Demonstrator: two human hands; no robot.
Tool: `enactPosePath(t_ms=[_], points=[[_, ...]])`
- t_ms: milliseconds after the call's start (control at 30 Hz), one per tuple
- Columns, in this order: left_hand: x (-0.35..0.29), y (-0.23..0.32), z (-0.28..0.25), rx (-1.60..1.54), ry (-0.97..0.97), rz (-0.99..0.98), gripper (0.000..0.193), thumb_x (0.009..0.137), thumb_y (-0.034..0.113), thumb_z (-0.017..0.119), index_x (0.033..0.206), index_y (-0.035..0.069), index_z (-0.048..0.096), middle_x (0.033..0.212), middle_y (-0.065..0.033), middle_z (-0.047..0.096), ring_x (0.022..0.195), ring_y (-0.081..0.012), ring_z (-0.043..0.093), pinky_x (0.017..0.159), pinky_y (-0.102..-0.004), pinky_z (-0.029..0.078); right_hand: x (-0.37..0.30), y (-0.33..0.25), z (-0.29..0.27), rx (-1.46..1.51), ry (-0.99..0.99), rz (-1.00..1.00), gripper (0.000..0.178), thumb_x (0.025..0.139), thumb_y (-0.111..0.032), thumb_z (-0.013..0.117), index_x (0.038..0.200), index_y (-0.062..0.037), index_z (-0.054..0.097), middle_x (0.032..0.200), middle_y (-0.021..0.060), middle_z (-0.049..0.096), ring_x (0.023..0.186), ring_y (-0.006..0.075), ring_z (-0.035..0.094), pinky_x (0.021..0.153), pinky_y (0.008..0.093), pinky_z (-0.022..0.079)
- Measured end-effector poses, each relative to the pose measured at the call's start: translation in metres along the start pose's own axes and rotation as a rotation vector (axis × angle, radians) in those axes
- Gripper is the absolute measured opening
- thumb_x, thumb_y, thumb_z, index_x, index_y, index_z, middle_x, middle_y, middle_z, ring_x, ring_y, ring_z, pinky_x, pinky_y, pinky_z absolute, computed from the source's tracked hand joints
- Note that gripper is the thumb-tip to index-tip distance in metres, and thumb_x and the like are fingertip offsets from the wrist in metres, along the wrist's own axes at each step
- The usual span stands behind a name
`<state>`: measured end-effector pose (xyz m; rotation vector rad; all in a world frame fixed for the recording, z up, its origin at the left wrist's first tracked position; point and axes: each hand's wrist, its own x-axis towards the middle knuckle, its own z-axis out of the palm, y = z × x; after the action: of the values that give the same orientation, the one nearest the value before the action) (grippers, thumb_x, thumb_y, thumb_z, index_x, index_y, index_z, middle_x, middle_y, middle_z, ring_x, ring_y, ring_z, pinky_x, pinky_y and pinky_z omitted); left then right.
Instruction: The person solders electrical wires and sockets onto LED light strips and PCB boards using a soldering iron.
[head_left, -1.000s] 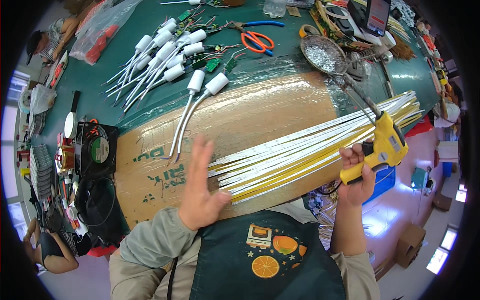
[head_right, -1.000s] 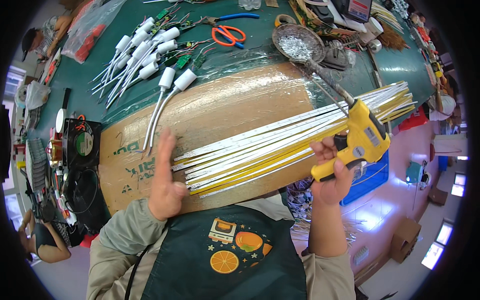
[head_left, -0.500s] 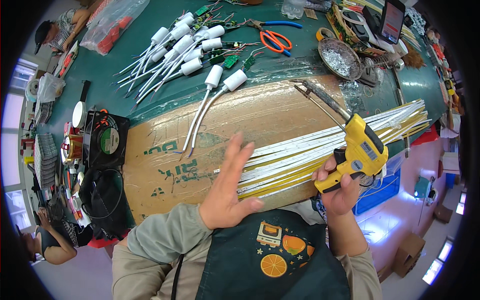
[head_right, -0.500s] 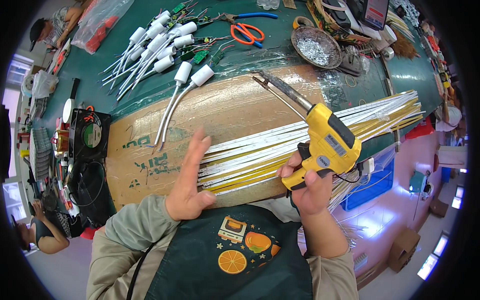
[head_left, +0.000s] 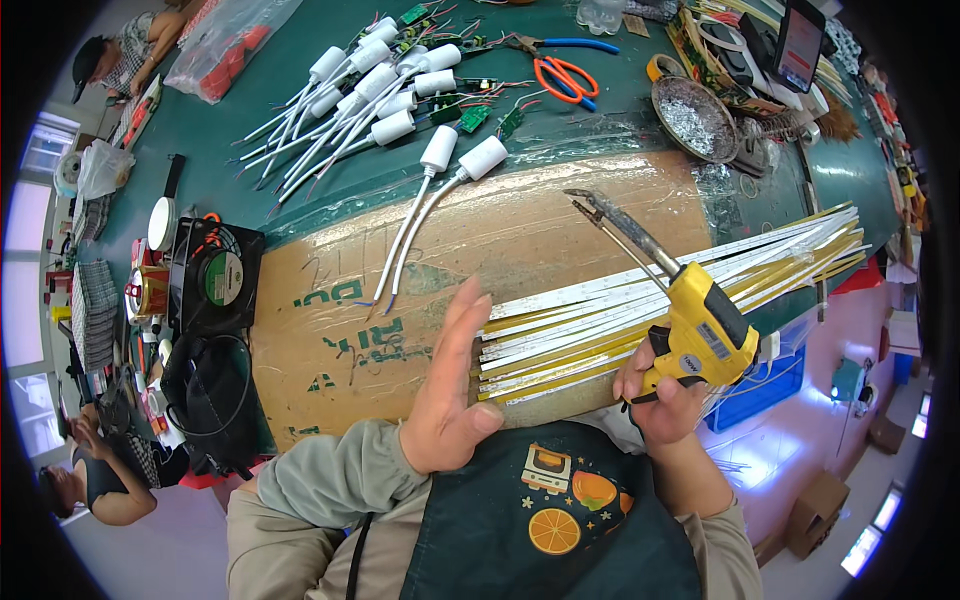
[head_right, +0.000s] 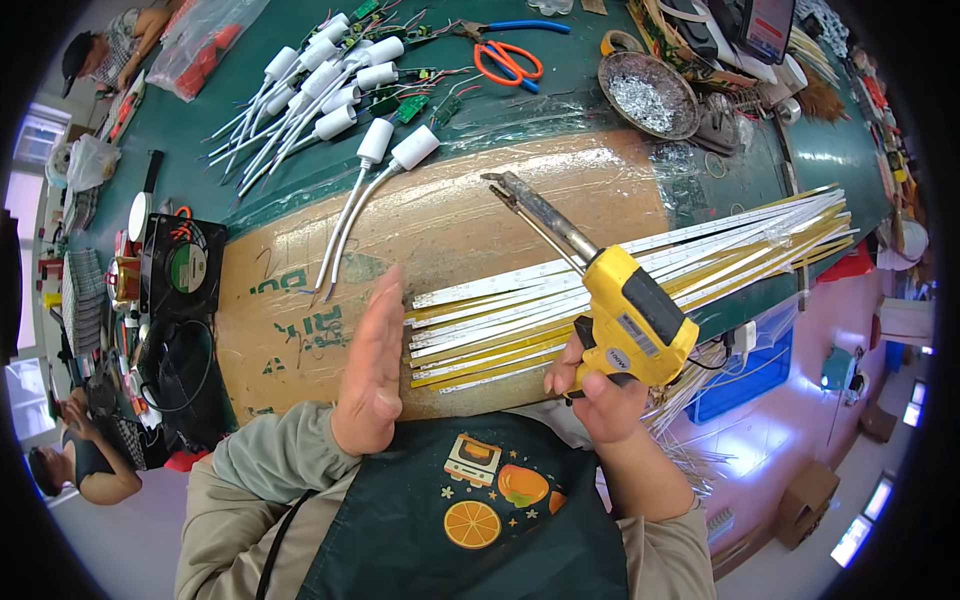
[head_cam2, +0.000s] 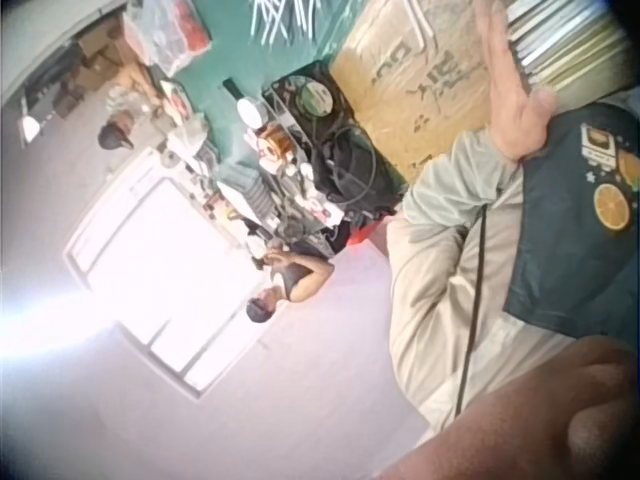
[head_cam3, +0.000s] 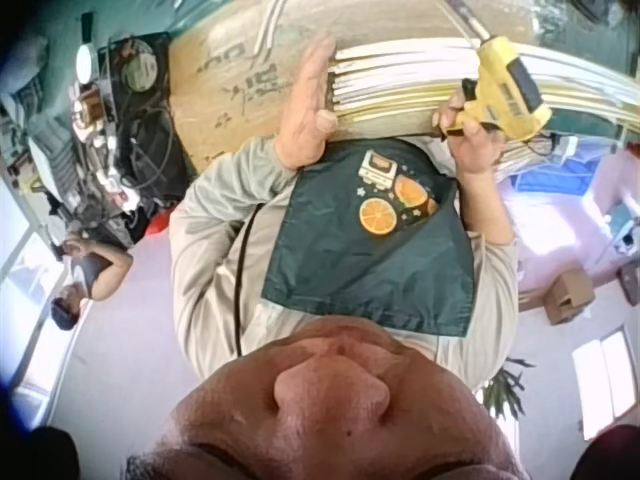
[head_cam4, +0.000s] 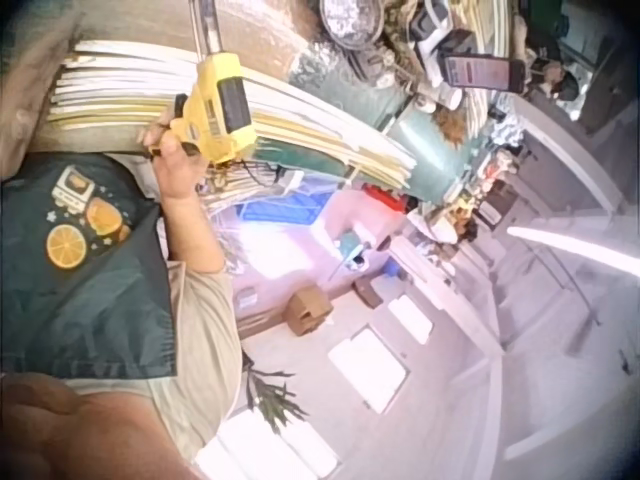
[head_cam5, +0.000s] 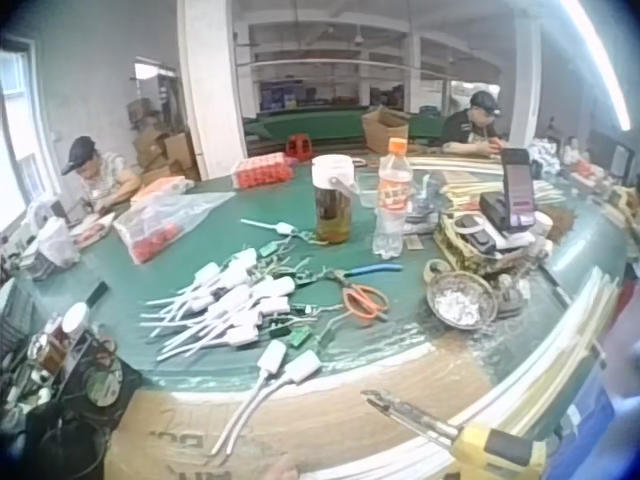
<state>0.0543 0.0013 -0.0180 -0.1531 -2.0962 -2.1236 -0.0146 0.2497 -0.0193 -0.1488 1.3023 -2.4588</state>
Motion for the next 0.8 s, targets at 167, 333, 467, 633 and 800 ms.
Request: enactPosePath(t_ms=[167, 333, 467, 633, 800], points=[[0.006, 0.000, -0.007, 0.006, 0.031, -0.047, 0.085, 0.095, 0.050, 0.056, 0.151, -0.005, 0.024, 0.161, -0.0270, 0.012, 0.151, -0.0378, 0.012, 0.120, -0.0443, 0.013, -0.003, 0.012, -0.010, -0.116, -0.012, 0.001, 0.059, 0.084, -0.030, 0.075, 0.124, 0.0008, 0.045, 0.092, 0.0104, 0.059, 0.065, 0.0182, 0.061, 0.058, 0.0359, 0.054], [0.042, 0.025, -0.035, 0.545, -0.105, -0.070, 0.065, 0.090, 0.030, 0.068, 0.142, 0.000, 0.045, 0.153, -0.0272, 0.033, 0.145, -0.0405, 0.028, 0.118, -0.0426, 0.025, -0.006, 0.012, -0.004, -0.091, 0.031, 0.010, 0.053, 0.084, -0.031, 0.075, 0.117, 0.0018, 0.049, 0.088, 0.0103, 0.058, 0.066, 0.0178, 0.060, 0.060, 0.0362, 0.053], [0.086, 0.000, -0.053, 1.140, 0.092, 0.117, 0.044, 0.085, 0.011, 0.068, 0.128, 0.005, 0.057, 0.134, -0.0219, 0.052, 0.126, -0.0420, 0.049, 0.105, -0.0454, 0.040, -0.006, 0.012, -0.008, -0.073, 0.028, 0.031, 0.051, 0.084, -0.032, 0.074, 0.113, 0.0014, 0.050, 0.086, 0.0094, 0.057, 0.066, 0.0178, 0.059, 0.060, 0.0355, 0.052], [0.106, -0.014, -0.101, 1.348, 0.189, 0.176, 0.028, 0.083, 0.004, 0.060, 0.111, 0.008, 0.065, 0.107, -0.0116, 0.065, 0.100, -0.0343, 0.059, 0.082, -0.0479, 0.046, -0.008, 0.019, -0.016, 0.011, -0.044, 0.003, 0.040, 0.087, -0.019, 0.072, 0.116, 0.0008, 0.052, 0.097, 0.0105, 0.058, 0.075, 0.0207, 0.061, 0.068, 0.0374, 0.053], [0.118, -0.019, -0.154, 1.558, 0.321, 0.075, 0.020, 0.080, 0.001, 0.054, 0.092, 0.010, 0.068, 0.093, -0.0094, 0.066, 0.091, -0.0316, 0.061, 0.076, -0.0447, 0.046, -0.008, 0.018, -0.015, 0.007, -0.060, -0.008, 0.038, 0.088, -0.017, 0.071, 0.117, -0.0002, 0.052, 0.098, 0.0114, 0.059, 0.076, 0.0212, 0.062, 0.068, 0.0379, 0.053]])
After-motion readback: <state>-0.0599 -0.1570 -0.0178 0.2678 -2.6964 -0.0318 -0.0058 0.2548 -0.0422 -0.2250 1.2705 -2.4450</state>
